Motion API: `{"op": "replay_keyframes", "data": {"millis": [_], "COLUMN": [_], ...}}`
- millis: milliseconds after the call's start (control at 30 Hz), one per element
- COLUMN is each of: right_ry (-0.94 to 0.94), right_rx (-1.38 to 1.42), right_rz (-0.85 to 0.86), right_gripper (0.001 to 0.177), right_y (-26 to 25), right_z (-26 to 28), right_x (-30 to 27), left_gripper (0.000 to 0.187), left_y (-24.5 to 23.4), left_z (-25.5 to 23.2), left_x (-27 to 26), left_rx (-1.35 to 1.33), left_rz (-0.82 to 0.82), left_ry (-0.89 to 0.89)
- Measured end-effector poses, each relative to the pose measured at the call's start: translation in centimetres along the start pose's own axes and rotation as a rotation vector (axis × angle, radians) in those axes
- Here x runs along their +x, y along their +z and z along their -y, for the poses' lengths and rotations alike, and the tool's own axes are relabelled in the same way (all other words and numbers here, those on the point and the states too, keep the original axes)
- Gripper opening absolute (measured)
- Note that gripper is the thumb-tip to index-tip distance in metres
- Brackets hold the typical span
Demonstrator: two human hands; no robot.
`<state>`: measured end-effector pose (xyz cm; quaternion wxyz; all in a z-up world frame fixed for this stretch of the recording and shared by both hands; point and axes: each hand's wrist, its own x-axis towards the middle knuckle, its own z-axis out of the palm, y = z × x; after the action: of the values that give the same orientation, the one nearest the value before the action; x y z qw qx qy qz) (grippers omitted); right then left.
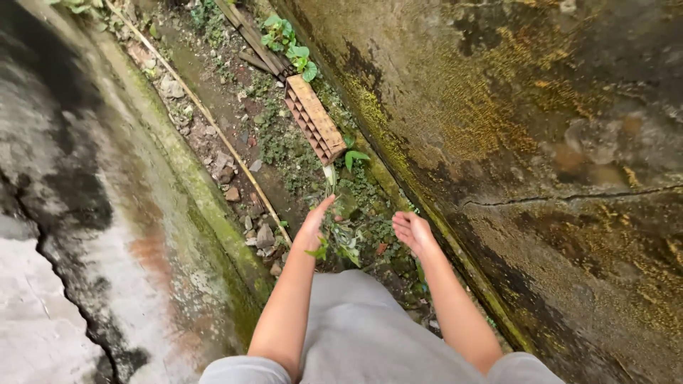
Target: The recorder is pulling weeds and small plants from a narrow alleyway/garden area near a wall and pipes.
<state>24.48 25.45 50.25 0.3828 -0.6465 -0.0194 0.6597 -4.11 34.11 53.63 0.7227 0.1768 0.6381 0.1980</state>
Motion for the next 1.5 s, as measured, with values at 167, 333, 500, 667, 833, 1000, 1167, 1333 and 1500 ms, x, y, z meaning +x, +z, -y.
{"op": "replay_keyframes", "data": {"millis": [167,333,500,667,833,1000,1167,1333,1500], "right_ry": [-0.014,0.003,0.000,-0.068,-0.077,-0.006,-0.006,0.038,0.106], "right_rx": [0.101,0.228,0.447,0.689,0.855,0.816,0.695,0.558,0.321], "right_rz": [0.003,-0.071,-0.194,-0.364,-0.509,-0.541,-0.554,-0.551,-0.463], "right_gripper": [0.045,0.042,0.037,0.037,0.036,0.036,0.036,0.033,0.038], "right_y": [0.2,-1.9,-5.3,-7.7,-5.3,-4.6,-7.5,-11.9,-19.6], "right_z": [1.0,-0.3,-3.8,-9.0,-13.0,-14.6,-15.5,-18.6,-21.3], "right_x": [1.2,1.3,1.2,0.5,-1.0,-1.3,-1.6,-1.6,-2.5], "left_gripper": [0.081,0.097,0.099,0.103,0.102,0.087,0.085,0.085,0.085], "left_y": [1.4,4.6,8.3,9.7,8.4,7.6,6.7,7.0,9.8], "left_z": [-3.6,-5.3,-7.8,-9.0,-9.9,-11.5,-9.9,-5.6,0.0], "left_x": [0.8,2.9,3.7,7.4,11.8,11.9,12.3,11.8,7.2], "left_rx": [0.141,0.049,0.331,0.550,0.748,0.697,0.633,0.538,0.455], "left_rz": [0.051,0.268,0.239,0.349,0.396,0.479,0.468,0.405,0.355], "left_ry": [-0.003,-0.044,-0.152,-0.240,-0.299,-0.323,-0.278,-0.265,-0.176]}}
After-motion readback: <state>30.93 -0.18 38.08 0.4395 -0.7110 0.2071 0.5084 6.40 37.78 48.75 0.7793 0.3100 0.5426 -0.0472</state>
